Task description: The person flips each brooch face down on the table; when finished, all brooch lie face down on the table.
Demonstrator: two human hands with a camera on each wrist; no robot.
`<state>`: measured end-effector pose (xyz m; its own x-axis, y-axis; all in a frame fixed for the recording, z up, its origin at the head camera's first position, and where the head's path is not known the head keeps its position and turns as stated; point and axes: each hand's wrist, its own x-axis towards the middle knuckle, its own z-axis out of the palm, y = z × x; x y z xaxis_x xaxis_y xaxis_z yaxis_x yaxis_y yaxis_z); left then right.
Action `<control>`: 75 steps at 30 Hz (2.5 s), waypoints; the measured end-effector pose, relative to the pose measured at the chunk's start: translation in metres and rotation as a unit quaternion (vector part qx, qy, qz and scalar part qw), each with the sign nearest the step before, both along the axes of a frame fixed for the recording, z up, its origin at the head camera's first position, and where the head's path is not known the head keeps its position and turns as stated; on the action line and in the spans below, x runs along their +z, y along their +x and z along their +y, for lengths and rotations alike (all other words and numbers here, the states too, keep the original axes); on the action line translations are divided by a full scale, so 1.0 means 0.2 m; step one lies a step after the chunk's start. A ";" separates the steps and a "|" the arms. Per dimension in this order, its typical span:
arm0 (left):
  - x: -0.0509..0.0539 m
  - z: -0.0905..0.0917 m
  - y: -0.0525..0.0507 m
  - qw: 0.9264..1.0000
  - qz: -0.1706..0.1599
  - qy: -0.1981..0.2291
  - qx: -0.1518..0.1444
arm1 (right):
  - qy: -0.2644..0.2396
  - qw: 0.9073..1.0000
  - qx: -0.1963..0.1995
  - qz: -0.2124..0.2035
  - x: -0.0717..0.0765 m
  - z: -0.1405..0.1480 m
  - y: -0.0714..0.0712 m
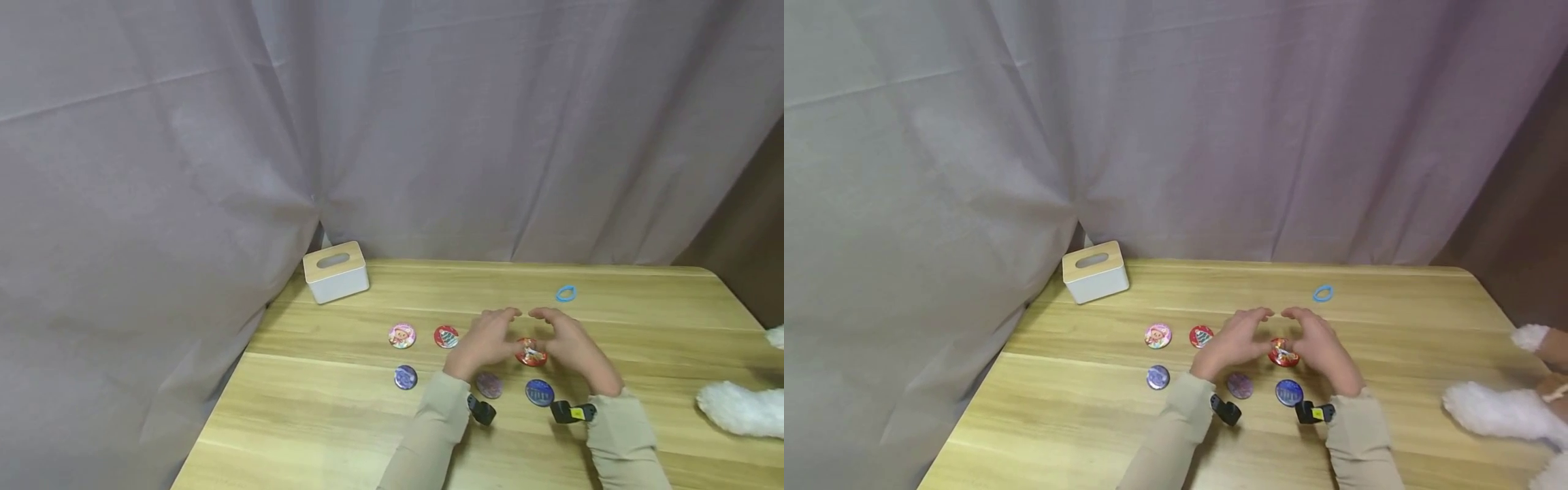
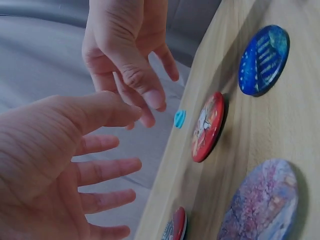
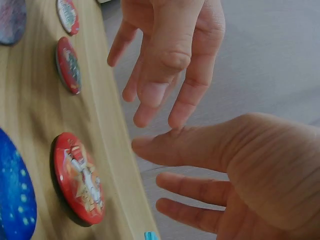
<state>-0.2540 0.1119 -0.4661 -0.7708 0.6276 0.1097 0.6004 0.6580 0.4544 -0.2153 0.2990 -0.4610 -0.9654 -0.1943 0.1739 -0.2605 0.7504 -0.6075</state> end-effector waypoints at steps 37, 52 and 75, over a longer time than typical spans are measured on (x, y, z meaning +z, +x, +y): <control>-0.05 0.07 0.03 0.995 0.026 -0.093 -0.017 | 0.043 0.998 0.014 -0.036 -0.08 -0.02 -0.02; -0.04 0.08 0.06 0.993 0.046 -0.108 -0.014 | 0.041 0.996 0.026 -0.070 -0.06 -0.04 -0.01; -0.05 0.10 0.07 0.993 0.031 -0.112 0.027 | 0.074 0.992 0.049 -0.089 -0.02 -0.03 0.01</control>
